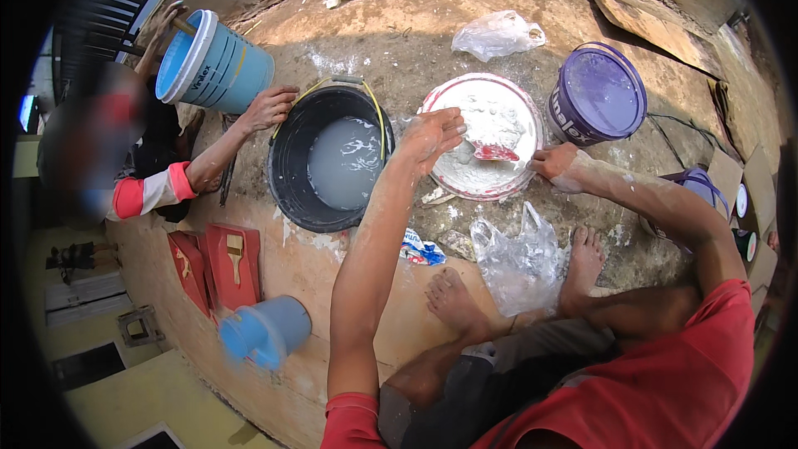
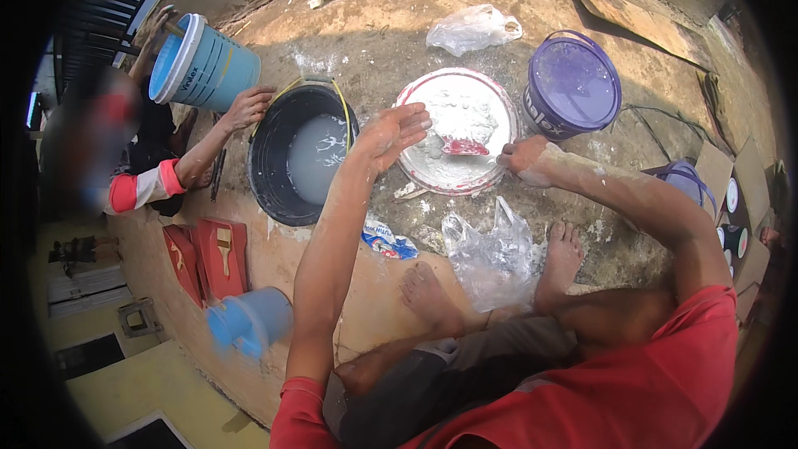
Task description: The person sits on the floor and mixes a white substance in a bucket using a trowel. They add water from a black bucket and a powder from a small packet, then scrape the sides of the bucket to combine the ingredients.
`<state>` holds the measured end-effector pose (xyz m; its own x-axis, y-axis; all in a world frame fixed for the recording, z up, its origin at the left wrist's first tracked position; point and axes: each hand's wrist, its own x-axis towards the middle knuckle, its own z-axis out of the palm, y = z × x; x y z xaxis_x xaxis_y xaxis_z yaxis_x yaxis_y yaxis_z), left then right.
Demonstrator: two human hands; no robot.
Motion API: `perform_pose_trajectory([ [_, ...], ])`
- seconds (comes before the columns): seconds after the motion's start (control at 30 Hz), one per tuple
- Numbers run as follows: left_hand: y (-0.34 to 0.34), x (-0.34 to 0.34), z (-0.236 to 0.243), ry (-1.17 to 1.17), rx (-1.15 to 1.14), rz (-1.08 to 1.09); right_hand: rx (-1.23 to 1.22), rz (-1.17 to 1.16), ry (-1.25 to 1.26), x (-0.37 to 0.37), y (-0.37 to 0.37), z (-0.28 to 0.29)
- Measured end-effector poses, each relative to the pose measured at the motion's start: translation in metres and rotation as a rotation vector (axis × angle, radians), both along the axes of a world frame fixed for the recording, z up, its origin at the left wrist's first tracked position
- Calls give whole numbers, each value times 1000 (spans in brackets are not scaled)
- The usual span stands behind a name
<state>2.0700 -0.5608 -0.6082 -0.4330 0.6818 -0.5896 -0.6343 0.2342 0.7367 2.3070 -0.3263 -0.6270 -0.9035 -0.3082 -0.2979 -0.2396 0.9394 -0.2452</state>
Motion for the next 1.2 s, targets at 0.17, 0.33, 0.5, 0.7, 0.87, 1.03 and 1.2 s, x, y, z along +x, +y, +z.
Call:
perform_pose_trajectory([
  [0.17,0,59,-32,165,-71,-94,-14,-9,-27,3,1,5],
  [0.33,-57,110,-33,722,-398,-135,-9,-14,-85,9,9,7],
  [0.5,-116,152,-45,935,-497,92,-26,-11,-30,15,12,-2],
  [0.7,-173,174,-67,1030,-1039,411,-25,-2,-44,10,7,-5],
  [0.87,-140,173,-43,816,-1181,198,58,16,-77,3,12,7],
  [1.03,-153,179,-53,799,-1206,213,24,32,-87,-6,-4,-2],
  [1.2,-173,180,-73,880,-1102,232,-8,12,-23,8,6,-8],
])
